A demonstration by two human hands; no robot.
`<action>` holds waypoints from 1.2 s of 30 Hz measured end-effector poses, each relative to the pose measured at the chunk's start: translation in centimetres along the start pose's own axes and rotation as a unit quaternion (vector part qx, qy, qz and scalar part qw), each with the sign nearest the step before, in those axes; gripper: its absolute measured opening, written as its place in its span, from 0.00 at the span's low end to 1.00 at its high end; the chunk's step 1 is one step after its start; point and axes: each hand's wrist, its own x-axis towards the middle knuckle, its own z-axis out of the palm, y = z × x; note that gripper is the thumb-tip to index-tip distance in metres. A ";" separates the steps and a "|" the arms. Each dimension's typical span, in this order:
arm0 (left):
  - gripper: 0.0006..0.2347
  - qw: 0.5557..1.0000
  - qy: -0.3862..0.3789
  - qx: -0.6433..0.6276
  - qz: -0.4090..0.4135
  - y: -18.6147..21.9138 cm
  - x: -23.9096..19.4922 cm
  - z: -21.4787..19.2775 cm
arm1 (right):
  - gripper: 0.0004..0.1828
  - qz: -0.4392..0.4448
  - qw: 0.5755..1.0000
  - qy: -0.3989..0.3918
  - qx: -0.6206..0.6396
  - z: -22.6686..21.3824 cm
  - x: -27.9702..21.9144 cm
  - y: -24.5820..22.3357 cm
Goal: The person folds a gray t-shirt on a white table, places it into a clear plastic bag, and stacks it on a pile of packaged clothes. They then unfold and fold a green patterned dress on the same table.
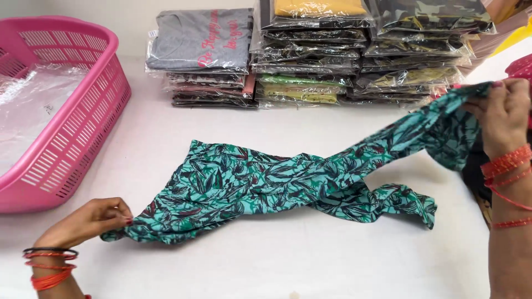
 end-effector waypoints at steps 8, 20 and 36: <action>0.24 0.987 0.075 0.062 0.126 10.8 5.1 4.2 | 0.24 0.011 0.981 -0.054 0.187 10.4 4.6 -3.6; 0.33 0.957 -0.021 0.267 0.113 14.9 17.1 9.8 | 0.55 -0.088 0.721 -0.573 -0.379 7.5 -14.3 2.3; 0.34 0.808 0.487 0.061 0.327 10.4 19.6 4.0 | 0.42 0.292 0.667 -0.336 -0.598 3.7 -12.4 -0.7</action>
